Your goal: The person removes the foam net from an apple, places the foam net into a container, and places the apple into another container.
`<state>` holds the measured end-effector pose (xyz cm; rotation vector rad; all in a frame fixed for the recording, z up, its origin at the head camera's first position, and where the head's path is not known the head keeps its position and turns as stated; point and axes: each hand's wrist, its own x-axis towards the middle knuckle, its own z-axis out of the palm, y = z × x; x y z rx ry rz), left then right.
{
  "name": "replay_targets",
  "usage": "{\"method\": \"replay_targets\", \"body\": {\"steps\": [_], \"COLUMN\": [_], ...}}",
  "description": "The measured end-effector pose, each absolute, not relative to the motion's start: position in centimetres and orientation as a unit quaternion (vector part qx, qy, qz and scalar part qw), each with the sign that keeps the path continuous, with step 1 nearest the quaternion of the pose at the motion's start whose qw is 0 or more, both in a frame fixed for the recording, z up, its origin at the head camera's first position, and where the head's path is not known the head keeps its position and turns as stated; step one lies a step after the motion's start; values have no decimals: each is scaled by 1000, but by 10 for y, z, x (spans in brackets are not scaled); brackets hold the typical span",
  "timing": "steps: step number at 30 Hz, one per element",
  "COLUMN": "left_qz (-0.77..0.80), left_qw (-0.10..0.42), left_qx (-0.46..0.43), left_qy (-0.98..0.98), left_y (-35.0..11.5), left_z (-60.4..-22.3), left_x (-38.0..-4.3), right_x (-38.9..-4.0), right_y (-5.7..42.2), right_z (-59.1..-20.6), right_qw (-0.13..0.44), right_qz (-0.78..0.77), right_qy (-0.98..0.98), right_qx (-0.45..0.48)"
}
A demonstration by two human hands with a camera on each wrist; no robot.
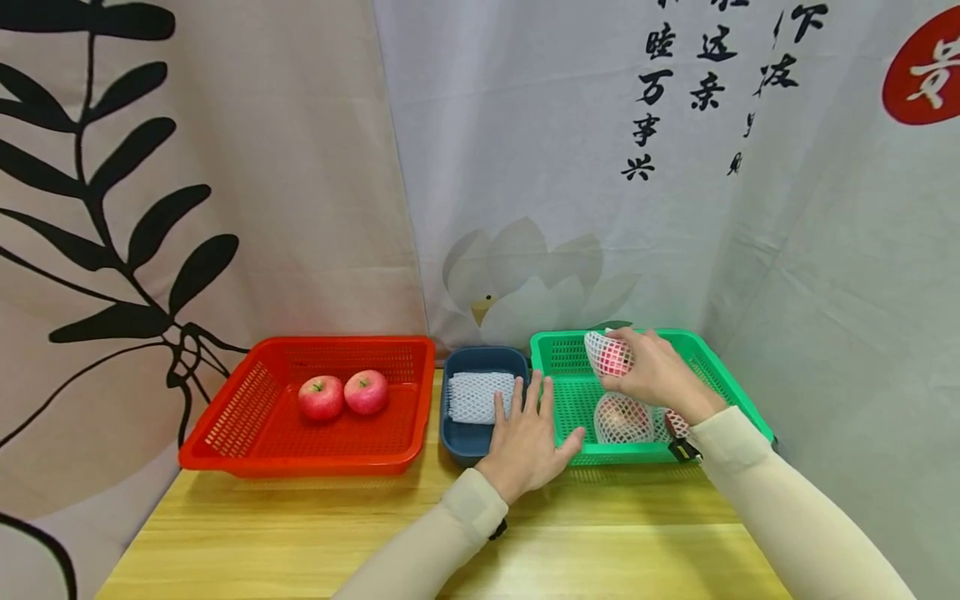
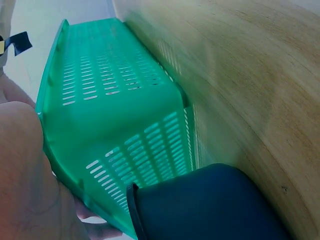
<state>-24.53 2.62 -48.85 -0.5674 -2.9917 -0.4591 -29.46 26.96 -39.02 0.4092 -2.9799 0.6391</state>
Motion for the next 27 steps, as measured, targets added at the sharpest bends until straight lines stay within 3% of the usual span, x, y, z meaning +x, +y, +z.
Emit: {"method": "replay_targets", "body": {"steps": [18,27], "left_qz": [-167,-172], "left_qw": [34,61], "left_qx": [-192,-214], "left_qy": [-967,-960], "left_y": [20,11], "left_z": [-492,-489], "left_x": [-247,-242], "right_x": [-280,-273], "right_y": [248,240], "right_z": [-398,-399], "right_qw": [34,44], "right_qz": [231,230], "right_qy": [-961,-960], "right_qx": [147,156]}}
